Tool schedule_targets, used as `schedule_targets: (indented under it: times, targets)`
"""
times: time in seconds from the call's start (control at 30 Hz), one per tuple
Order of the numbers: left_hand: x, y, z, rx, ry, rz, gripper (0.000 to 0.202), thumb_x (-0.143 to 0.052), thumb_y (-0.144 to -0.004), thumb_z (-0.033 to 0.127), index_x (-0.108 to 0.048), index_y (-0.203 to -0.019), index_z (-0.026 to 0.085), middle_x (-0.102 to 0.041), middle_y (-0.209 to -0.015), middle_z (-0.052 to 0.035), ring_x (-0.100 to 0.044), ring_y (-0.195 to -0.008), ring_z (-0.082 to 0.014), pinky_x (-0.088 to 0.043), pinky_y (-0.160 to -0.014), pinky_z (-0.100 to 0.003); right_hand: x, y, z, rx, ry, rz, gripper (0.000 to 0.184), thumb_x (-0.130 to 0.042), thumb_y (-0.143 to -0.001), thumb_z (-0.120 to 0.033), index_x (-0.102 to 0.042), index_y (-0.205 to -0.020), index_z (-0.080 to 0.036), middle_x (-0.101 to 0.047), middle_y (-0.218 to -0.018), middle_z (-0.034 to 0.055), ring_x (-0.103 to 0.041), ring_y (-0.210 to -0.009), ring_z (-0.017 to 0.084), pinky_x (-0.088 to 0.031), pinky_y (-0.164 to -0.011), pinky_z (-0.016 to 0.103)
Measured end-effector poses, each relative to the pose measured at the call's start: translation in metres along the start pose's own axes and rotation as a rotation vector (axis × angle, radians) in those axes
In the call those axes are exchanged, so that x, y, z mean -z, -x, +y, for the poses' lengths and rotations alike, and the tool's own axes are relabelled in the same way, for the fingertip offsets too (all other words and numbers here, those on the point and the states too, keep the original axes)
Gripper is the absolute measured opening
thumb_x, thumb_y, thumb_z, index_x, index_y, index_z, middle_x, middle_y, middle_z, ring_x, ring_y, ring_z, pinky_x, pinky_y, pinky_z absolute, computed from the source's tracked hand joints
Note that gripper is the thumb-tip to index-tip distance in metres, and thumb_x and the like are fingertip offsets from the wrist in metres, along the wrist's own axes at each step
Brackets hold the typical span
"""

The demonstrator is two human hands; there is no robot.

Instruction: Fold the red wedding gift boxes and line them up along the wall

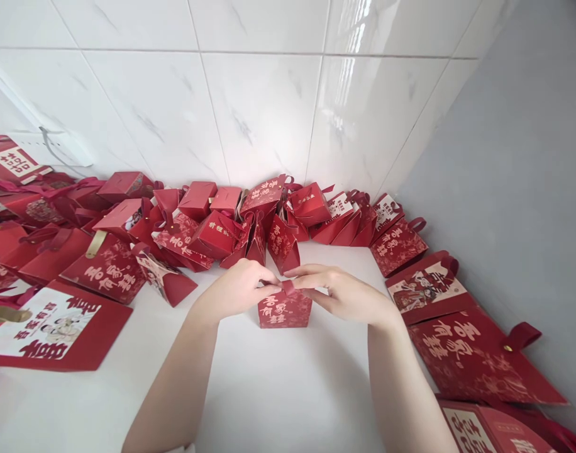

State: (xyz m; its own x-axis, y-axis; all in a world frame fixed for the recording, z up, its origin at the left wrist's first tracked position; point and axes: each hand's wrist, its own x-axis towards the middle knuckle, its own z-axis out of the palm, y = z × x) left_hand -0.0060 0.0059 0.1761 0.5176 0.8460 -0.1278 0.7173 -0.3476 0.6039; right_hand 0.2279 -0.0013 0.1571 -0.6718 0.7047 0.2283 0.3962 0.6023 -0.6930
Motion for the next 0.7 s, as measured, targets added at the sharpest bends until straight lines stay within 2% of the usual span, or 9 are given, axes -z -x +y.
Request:
schedule_targets:
  times: [0.13,0.3,0.4,0.5,0.6,0.7]
  targets:
    - [0.0,0.0,0.002,-0.06,-0.007,0.007,0.027,-0.052,-0.084,0.029,-0.066,-0.064,0.018,-0.048,-0.055,0.0026,-0.03,-0.05,-0.0099,-0.024,-0.05,-0.025,-0.001,0.001,0.01,0.0,0.009,-0.063,0.043,-0.049,-0.091,-0.011,-0.06,-0.127,-0.031,-0.049,-0.143,0.0046,-0.053,-0.125,0.02,-0.049,-0.098,0.034]
    - [0.001,0.0,0.003,-0.091,-0.017,0.0,0.029,-0.05,-0.085,0.028,-0.068,-0.064,0.019,-0.051,-0.056,0.0024,-0.032,-0.05,-0.0099,-0.025,-0.05,-0.025,-0.007,-0.003,0.022,-0.086,-0.058,-0.057,0.042,-0.05,-0.095,-0.025,-0.052,-0.135,-0.036,-0.038,-0.151,0.0035,-0.052,-0.127,0.02,-0.05,-0.099,0.036]
    - [0.003,0.001,0.003,-0.061,0.024,0.043,0.024,-0.054,-0.085,0.032,-0.071,-0.075,0.021,-0.061,-0.065,0.0024,-0.044,-0.055,-0.0105,-0.031,-0.054,-0.023,-0.011,-0.008,0.018,-0.072,-0.157,0.004,0.04,-0.048,-0.097,-0.031,-0.05,-0.137,-0.034,-0.044,-0.146,0.0043,-0.053,-0.123,0.019,-0.049,-0.1,0.036]
    - [0.005,0.002,0.006,-0.003,0.144,0.132,0.024,-0.059,-0.083,0.043,-0.071,-0.086,0.022,-0.067,-0.076,0.0016,-0.053,-0.061,-0.0118,-0.037,-0.055,-0.023,-0.013,-0.012,0.009,-0.046,-0.237,0.082,0.043,-0.047,-0.097,-0.03,-0.045,-0.14,-0.033,-0.054,-0.135,0.0038,-0.056,-0.117,0.018,-0.048,-0.1,0.037]
    - [0.004,0.001,0.013,0.027,0.255,0.213,0.03,-0.059,-0.083,0.049,-0.068,-0.082,0.02,-0.065,-0.075,0.0021,-0.052,-0.062,-0.0112,-0.036,-0.054,-0.022,-0.011,-0.01,0.0,0.006,-0.27,0.122,0.053,-0.055,-0.092,-0.026,-0.04,-0.143,-0.034,-0.056,-0.13,0.0029,-0.057,-0.11,0.017,-0.049,-0.098,0.037]
    - [0.001,-0.001,0.019,0.013,0.335,0.243,0.03,-0.059,-0.084,0.047,-0.064,-0.076,0.019,-0.061,-0.072,0.0033,-0.05,-0.063,-0.0098,-0.036,-0.056,-0.021,-0.009,-0.008,-0.004,0.041,-0.306,0.149,0.06,-0.061,-0.087,-0.021,-0.039,-0.142,-0.033,-0.058,-0.118,0.0027,-0.056,-0.101,0.017,-0.051,-0.092,0.035]
